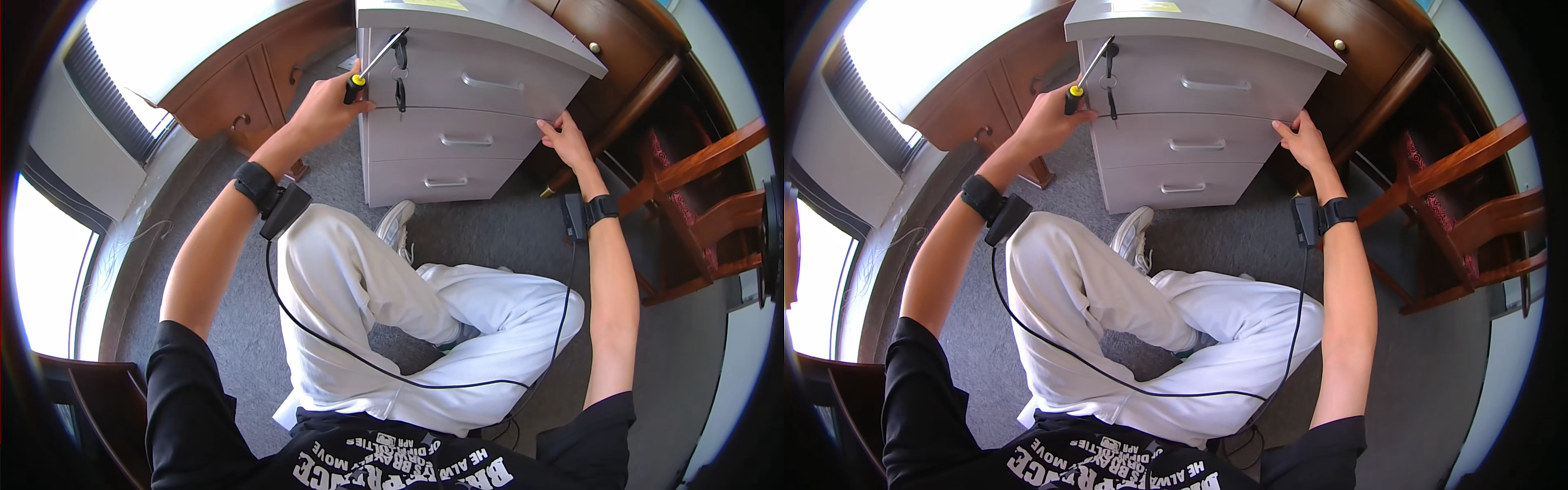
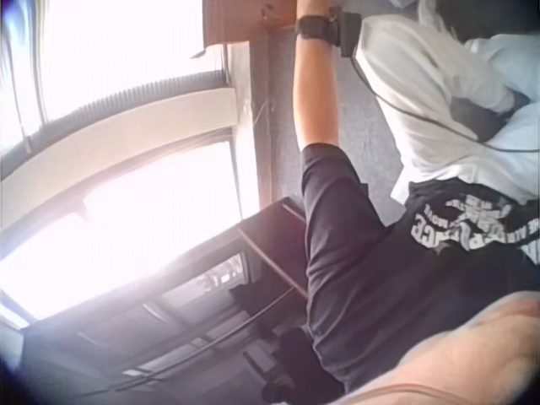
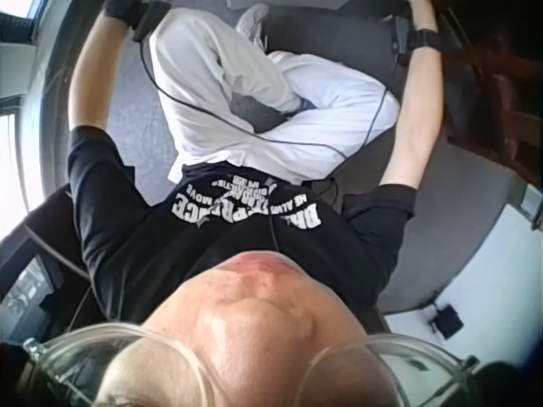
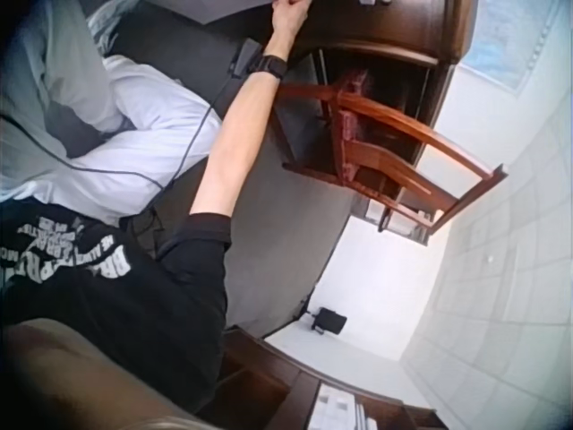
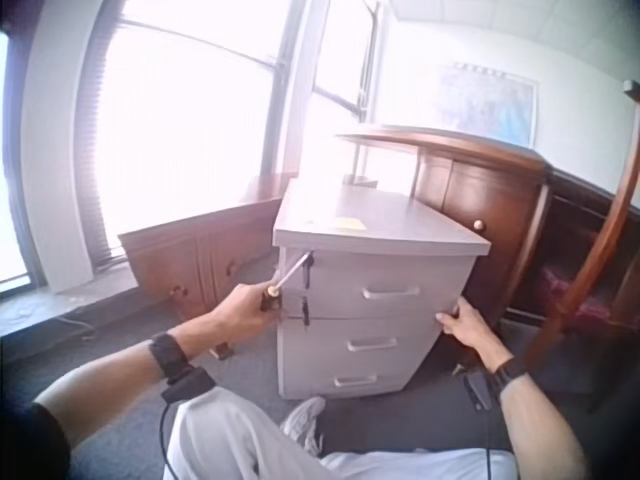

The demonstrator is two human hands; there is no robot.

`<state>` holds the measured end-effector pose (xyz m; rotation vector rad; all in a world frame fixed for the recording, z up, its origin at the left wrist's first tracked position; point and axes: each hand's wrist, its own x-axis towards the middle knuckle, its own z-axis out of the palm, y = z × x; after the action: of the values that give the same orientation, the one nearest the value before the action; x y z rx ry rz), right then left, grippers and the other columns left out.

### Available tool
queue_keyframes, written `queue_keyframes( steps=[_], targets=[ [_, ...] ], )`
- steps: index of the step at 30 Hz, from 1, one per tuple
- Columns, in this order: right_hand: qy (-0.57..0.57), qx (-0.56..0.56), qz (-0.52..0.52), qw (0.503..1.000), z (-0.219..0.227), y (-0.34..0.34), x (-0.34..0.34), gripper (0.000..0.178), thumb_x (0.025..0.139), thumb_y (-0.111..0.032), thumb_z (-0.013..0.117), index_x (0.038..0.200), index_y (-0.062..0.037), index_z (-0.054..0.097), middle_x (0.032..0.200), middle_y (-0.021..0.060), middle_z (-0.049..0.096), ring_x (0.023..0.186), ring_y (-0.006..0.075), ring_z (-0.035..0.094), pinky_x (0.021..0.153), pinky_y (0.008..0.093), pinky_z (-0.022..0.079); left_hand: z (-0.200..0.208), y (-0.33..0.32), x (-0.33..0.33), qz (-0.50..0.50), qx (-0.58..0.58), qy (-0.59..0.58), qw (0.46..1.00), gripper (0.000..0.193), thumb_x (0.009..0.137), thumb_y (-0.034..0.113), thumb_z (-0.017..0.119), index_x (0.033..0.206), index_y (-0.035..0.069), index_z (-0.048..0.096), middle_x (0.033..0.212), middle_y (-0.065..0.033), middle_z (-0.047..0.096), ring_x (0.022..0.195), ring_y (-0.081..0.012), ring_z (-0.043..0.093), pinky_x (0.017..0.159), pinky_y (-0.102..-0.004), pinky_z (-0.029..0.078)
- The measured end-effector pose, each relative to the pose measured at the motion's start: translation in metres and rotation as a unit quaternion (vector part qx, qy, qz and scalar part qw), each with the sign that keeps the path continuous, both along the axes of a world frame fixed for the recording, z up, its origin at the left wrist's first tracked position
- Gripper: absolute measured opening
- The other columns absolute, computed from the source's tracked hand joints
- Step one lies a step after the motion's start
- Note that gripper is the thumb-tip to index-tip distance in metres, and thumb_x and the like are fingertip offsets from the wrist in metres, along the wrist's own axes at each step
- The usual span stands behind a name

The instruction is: The person sits on the floor and uses a screwdriver to tighten screws on the side of a white cabinet. They open the cabinet door to access the hinge area and continue fastening screws to secure the door.

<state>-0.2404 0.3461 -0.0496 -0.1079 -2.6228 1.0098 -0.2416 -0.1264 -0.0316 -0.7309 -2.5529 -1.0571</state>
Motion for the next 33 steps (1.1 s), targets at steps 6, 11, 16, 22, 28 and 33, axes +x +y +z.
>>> queue_keyframes(
  steps=[6, 11, 16, 22, 28, 33],
  targets=[
    [0.026, -0.018, 0.004, 0.999, -0.003, -0.008, 0.009, 0.044, 0.094, -0.032, 0.073, 0.090, -0.0032, 0.040, 0.082, 0.0129, 0.063, 0.073, 0.0200, 0.071, 0.065, 0.0325, 0.057, 0.001, -0.003, -0.003, 0.011, -0.003, 0.003, 1.000, 0.032, 0.086, 0.022, 0.077, 0.085, 0.002, 0.052, 0.070, -0.0106, 0.055, 0.067, -0.0205, 0.049, 0.067, -0.0352, 0.044],
    [0.037, -0.013, 0.001, 0.999, -0.009, -0.012, 0.009, 0.041, 0.095, -0.029, 0.071, 0.091, -0.0024, 0.040, 0.080, 0.0149, 0.063, 0.070, 0.0220, 0.072, 0.061, 0.0345, 0.055, 0.001, -0.003, -0.009, 0.032, 0.002, -0.014, 0.999, 0.030, 0.087, 0.020, 0.077, 0.085, 0.001, 0.053, 0.071, -0.0104, 0.057, 0.067, -0.0202, 0.049, 0.068, -0.0348, 0.045],
    [0.049, -0.005, 0.001, 0.999, -0.011, -0.013, 0.010, 0.039, 0.094, -0.027, 0.071, 0.092, -0.0032, 0.039, 0.079, 0.0149, 0.062, 0.070, 0.0235, 0.072, 0.061, 0.0356, 0.055, 0.003, -0.006, -0.016, 0.016, -0.002, -0.008, 1.000, 0.031, 0.087, 0.020, 0.076, 0.084, 0.002, 0.052, 0.070, -0.0101, 0.055, 0.068, -0.0194, 0.048, 0.067, -0.0347, 0.044],
    [0.046, -0.013, 0.017, 0.999, -0.008, -0.024, 0.020, 0.038, 0.093, -0.021, 0.072, 0.093, -0.0048, 0.038, 0.071, 0.0141, 0.063, 0.068, 0.0241, 0.073, 0.060, 0.0350, 0.053, -0.003, -0.013, -0.030, 0.021, 0.029, -0.002, 0.999, 0.031, 0.085, 0.021, 0.077, 0.084, 0.002, 0.052, 0.070, -0.0111, 0.056, 0.068, -0.0198, 0.050, 0.067, -0.0353, 0.045],
    [0.050, -0.014, 0.036, 0.998, -0.006, -0.051, 0.032, 0.035, 0.088, -0.016, 0.074, 0.093, -0.0052, 0.041, 0.067, 0.0125, 0.064, 0.067, 0.0237, 0.072, 0.063, 0.0359, 0.053, -0.011, -0.027, -0.051, 0.065, 0.065, 0.008, 0.996, 0.025, 0.085, 0.016, 0.074, 0.084, 0.002, 0.053, 0.071, -0.0127, 0.056, 0.067, -0.0240, 0.052, 0.068, -0.0373, 0.045],
    [0.073, 0.020, 0.062, 0.995, -0.011, -0.079, 0.044, 0.027, 0.083, -0.011, 0.076, 0.090, -0.0004, 0.052, 0.095, 0.0160, 0.066, 0.095, 0.0292, 0.072, 0.077, 0.0374, 0.054, -0.016, -0.033, -0.063, 0.128, 0.076, 0.029, 0.988, 0.022, 0.086, 0.016, 0.071, 0.086, 0.001, 0.055, 0.072, -0.0149, 0.060, 0.067, -0.0275, 0.057, 0.067, -0.0393, 0.046]
  ],
)
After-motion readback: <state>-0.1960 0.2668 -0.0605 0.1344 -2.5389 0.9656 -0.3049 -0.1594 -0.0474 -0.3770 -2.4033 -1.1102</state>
